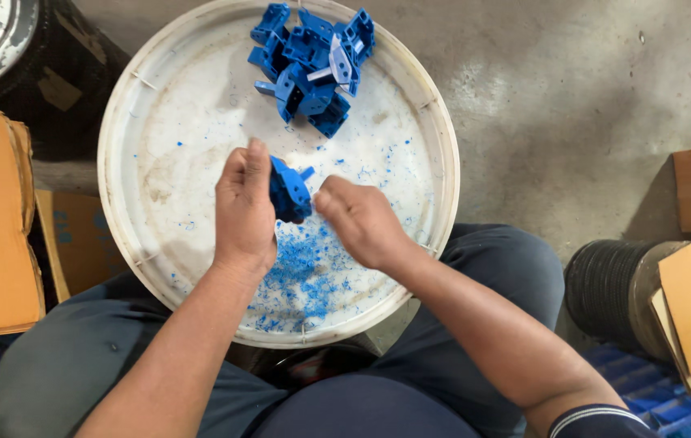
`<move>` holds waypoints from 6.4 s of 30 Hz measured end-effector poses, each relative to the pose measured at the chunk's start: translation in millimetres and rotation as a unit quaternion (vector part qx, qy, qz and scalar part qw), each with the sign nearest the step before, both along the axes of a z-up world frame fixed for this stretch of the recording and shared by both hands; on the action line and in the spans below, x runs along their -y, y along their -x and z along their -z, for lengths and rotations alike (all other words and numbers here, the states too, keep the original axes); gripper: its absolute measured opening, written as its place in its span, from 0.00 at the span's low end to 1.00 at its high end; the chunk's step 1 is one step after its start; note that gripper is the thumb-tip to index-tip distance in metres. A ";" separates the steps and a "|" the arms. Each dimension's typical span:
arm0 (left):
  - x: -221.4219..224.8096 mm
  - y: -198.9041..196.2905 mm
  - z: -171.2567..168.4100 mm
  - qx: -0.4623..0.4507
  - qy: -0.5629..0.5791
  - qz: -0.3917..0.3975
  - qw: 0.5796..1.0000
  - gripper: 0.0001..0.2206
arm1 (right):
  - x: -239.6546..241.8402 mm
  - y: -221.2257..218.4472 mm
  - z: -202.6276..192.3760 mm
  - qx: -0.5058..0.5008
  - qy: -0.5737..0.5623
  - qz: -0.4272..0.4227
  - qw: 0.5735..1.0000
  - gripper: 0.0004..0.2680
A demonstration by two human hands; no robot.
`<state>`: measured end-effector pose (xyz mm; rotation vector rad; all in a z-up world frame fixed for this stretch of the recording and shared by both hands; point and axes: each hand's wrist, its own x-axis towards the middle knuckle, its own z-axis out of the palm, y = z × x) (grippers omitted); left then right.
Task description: The person trims excess material from blue plastic parts using a utility knife.
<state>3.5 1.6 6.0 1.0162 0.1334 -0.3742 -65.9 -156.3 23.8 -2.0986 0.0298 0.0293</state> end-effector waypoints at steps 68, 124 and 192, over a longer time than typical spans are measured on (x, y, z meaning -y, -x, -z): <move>-2.8 -7.7 -2.6 0.121 -0.142 -0.024 0.982 0.16 | 4.4 2.2 5.0 -0.155 -0.346 -0.052 0.924 0.10; -1.1 -5.4 0.2 0.057 -0.112 0.015 0.992 0.14 | -12.3 0.3 -0.1 -0.003 0.220 -0.119 0.968 0.20; -32.3 102.3 89.9 0.013 0.052 -0.043 0.998 0.13 | -13.8 119.5 11.2 -0.139 -0.214 0.026 0.967 0.16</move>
